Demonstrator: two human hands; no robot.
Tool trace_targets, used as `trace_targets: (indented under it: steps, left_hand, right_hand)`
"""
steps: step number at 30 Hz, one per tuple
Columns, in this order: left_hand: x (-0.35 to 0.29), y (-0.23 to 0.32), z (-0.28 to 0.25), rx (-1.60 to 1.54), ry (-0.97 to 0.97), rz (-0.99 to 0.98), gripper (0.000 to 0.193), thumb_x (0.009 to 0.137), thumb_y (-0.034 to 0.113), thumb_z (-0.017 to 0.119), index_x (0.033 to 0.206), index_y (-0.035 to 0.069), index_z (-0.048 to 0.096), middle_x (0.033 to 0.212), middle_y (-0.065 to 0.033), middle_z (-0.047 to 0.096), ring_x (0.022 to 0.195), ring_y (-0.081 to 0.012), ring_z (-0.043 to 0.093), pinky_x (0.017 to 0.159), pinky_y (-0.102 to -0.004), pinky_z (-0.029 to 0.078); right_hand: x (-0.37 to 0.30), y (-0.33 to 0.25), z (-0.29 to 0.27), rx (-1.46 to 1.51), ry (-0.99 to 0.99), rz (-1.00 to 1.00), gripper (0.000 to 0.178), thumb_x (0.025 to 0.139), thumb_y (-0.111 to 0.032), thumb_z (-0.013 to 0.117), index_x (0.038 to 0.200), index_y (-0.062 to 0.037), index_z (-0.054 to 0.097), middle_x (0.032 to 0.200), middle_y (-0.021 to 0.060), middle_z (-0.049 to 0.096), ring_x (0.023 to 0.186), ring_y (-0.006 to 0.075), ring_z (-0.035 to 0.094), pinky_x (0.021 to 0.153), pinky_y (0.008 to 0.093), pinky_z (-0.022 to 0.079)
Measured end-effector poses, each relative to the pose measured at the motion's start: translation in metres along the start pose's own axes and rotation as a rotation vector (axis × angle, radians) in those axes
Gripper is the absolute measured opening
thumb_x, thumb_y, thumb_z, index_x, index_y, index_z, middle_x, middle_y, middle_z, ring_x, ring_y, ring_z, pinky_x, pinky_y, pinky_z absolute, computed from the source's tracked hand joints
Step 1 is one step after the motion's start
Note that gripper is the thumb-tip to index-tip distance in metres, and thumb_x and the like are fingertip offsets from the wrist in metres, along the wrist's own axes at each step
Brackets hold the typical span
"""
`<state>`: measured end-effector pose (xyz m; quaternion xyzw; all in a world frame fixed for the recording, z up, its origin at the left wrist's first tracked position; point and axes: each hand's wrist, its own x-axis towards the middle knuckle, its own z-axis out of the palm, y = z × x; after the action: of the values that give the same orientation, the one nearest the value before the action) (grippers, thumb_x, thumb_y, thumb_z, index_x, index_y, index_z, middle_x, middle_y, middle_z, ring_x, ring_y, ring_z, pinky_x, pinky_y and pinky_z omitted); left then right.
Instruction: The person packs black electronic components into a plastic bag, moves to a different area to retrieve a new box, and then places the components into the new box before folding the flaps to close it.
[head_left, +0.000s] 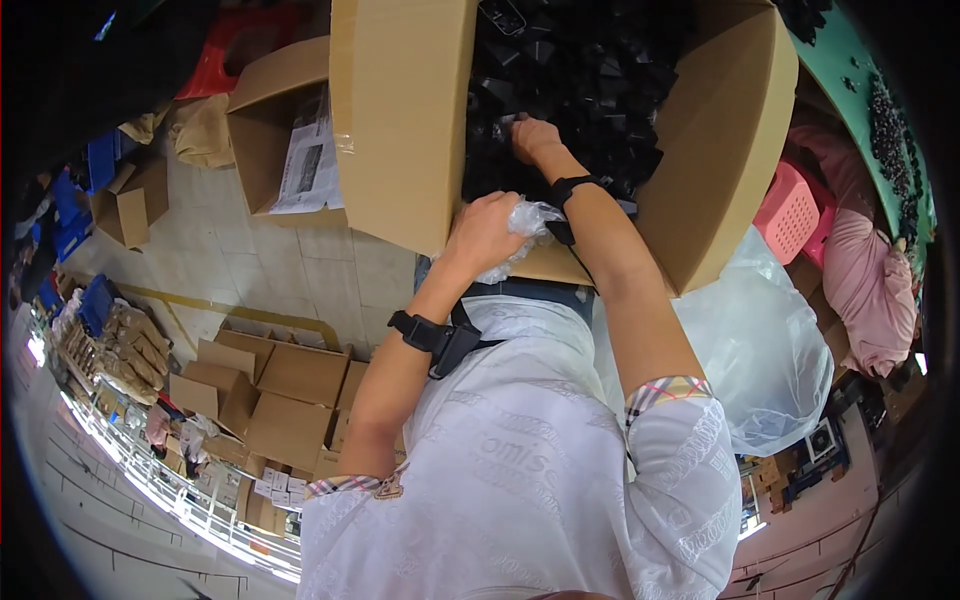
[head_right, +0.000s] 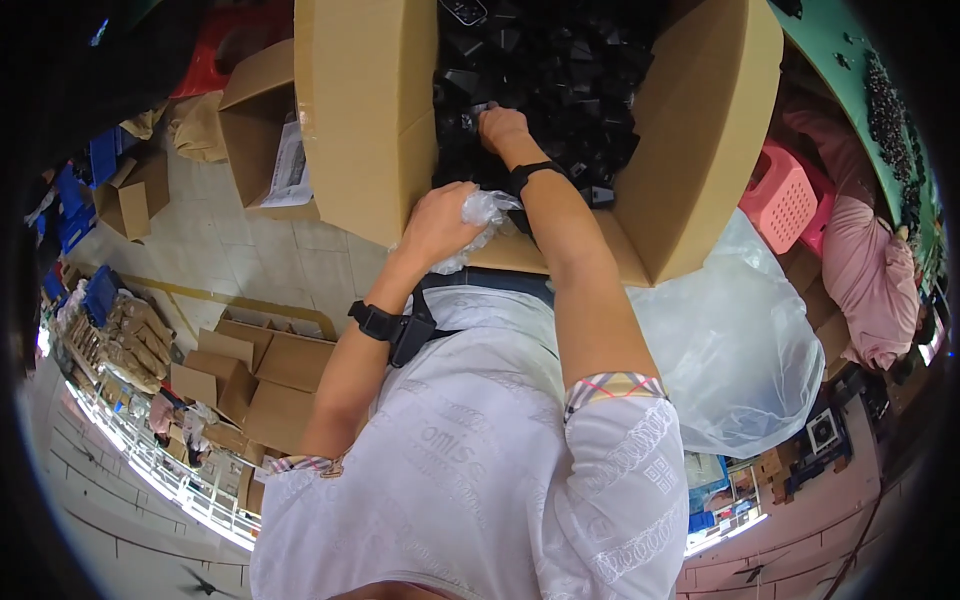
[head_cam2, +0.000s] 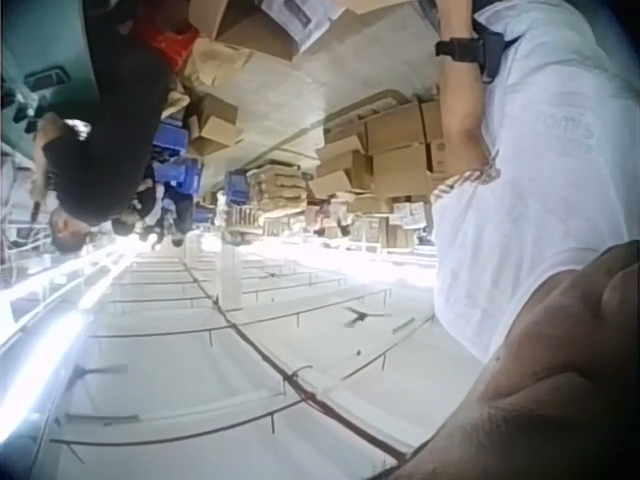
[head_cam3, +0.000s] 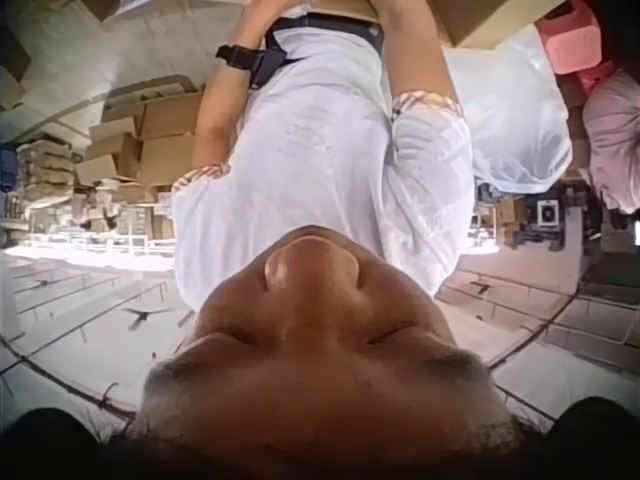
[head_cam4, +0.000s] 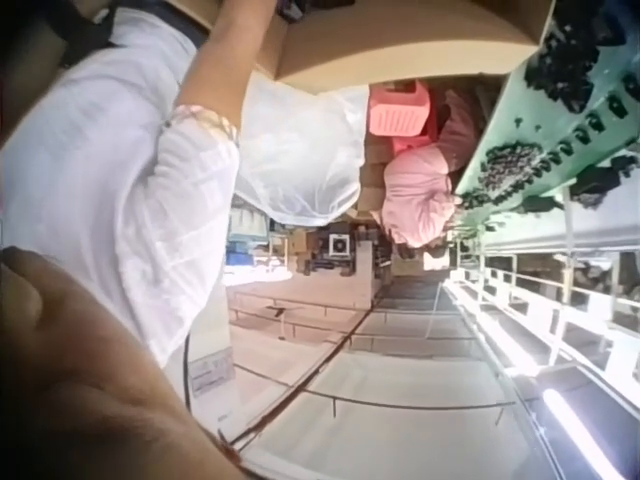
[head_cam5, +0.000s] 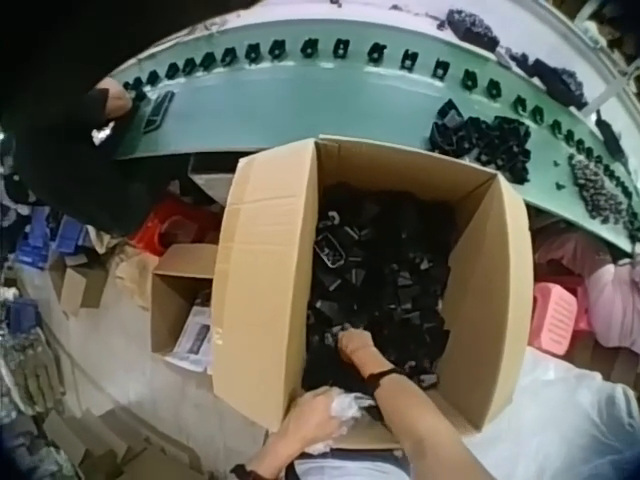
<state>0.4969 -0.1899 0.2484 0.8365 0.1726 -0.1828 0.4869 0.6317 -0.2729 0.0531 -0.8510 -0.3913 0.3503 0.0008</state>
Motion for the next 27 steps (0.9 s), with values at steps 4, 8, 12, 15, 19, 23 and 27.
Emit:
trace_targets:
  steps: [4, 8, 12, 15, 19, 23, 27]
  left_hand:
    - [-0.005, -0.006, -0.003, -0.017, -0.004, -0.034, 0.027, 0.072, 0.019, 0.069, 0.088, 0.000, 0.059, 0.088, -0.0201, 0.062, 0.089, -0.0424, 0.059, 0.076, -0.0475, 0.049]
    - [-0.009, -0.011, -0.002, -0.018, 0.003, -0.027, 0.028, 0.072, 0.019, 0.069, 0.090, -0.001, 0.060, 0.091, -0.0206, 0.063, 0.089, -0.0426, 0.060, 0.078, -0.0475, 0.049]
    - [-0.010, -0.014, -0.003, -0.033, 0.031, -0.028, 0.028, 0.072, 0.020, 0.068, 0.090, 0.000, 0.061, 0.092, -0.0209, 0.063, 0.089, -0.0426, 0.060, 0.077, -0.0476, 0.049]
    - [-0.005, -0.009, 0.000, -0.032, -0.027, -0.049, 0.028, 0.072, 0.020, 0.068, 0.090, 0.000, 0.061, 0.092, -0.0213, 0.063, 0.090, -0.0428, 0.060, 0.078, -0.0480, 0.049]
    - [-0.004, -0.008, 0.002, -0.017, -0.016, -0.031, 0.027, 0.072, 0.020, 0.068, 0.088, 0.000, 0.061, 0.091, -0.0216, 0.063, 0.089, -0.0431, 0.060, 0.077, -0.0485, 0.049]
    - [-0.006, -0.011, 0.000, -0.015, 0.019, -0.036, 0.026, 0.071, 0.020, 0.067, 0.088, 0.000, 0.061, 0.090, -0.0219, 0.063, 0.089, -0.0432, 0.060, 0.077, -0.0487, 0.049]
    - [-0.007, -0.012, 0.002, -0.015, 0.014, -0.019, 0.026, 0.071, 0.020, 0.067, 0.087, 0.000, 0.060, 0.090, -0.0222, 0.063, 0.089, -0.0432, 0.060, 0.077, -0.0487, 0.049]
  right_hand:
    - [-0.003, -0.006, -0.015, 0.156, 0.016, 0.136, 0.022, 0.084, -0.016, 0.055, 0.093, -0.0042, 0.072, 0.099, 0.0197, 0.070, 0.094, 0.0373, 0.068, 0.082, 0.0425, 0.056]
    - [-0.032, 0.014, -0.034, 0.305, 0.057, 0.079, 0.015, 0.081, -0.014, 0.063, 0.088, -0.0070, 0.074, 0.087, 0.0166, 0.071, 0.088, 0.0358, 0.068, 0.079, 0.0418, 0.056]
    - [-0.049, 0.009, -0.043, 0.472, 0.120, 0.030, 0.018, 0.077, -0.014, 0.069, 0.094, -0.0090, 0.073, 0.088, 0.0157, 0.071, 0.086, 0.0351, 0.068, 0.080, 0.0430, 0.055]
    - [-0.028, 0.007, -0.026, 0.386, 0.132, 0.062, 0.025, 0.082, -0.018, 0.065, 0.104, -0.0101, 0.071, 0.097, 0.0172, 0.071, 0.092, 0.0352, 0.068, 0.083, 0.0424, 0.055]
    - [-0.005, 0.003, -0.011, 0.109, -0.079, 0.273, 0.026, 0.086, -0.024, 0.062, 0.104, -0.0078, 0.071, 0.103, 0.0194, 0.069, 0.098, 0.0376, 0.067, 0.083, 0.0458, 0.056]
    - [-0.016, 0.005, -0.014, 0.114, 0.010, 0.263, 0.024, 0.086, -0.024, 0.062, 0.098, -0.0052, 0.071, 0.098, 0.0210, 0.069, 0.093, 0.0391, 0.068, 0.080, 0.0463, 0.056]
    - [-0.049, 0.018, -0.017, 0.209, 0.089, 0.156, 0.022, 0.086, -0.026, 0.062, 0.093, -0.0066, 0.071, 0.088, 0.0216, 0.069, 0.086, 0.0416, 0.066, 0.078, 0.0485, 0.055]
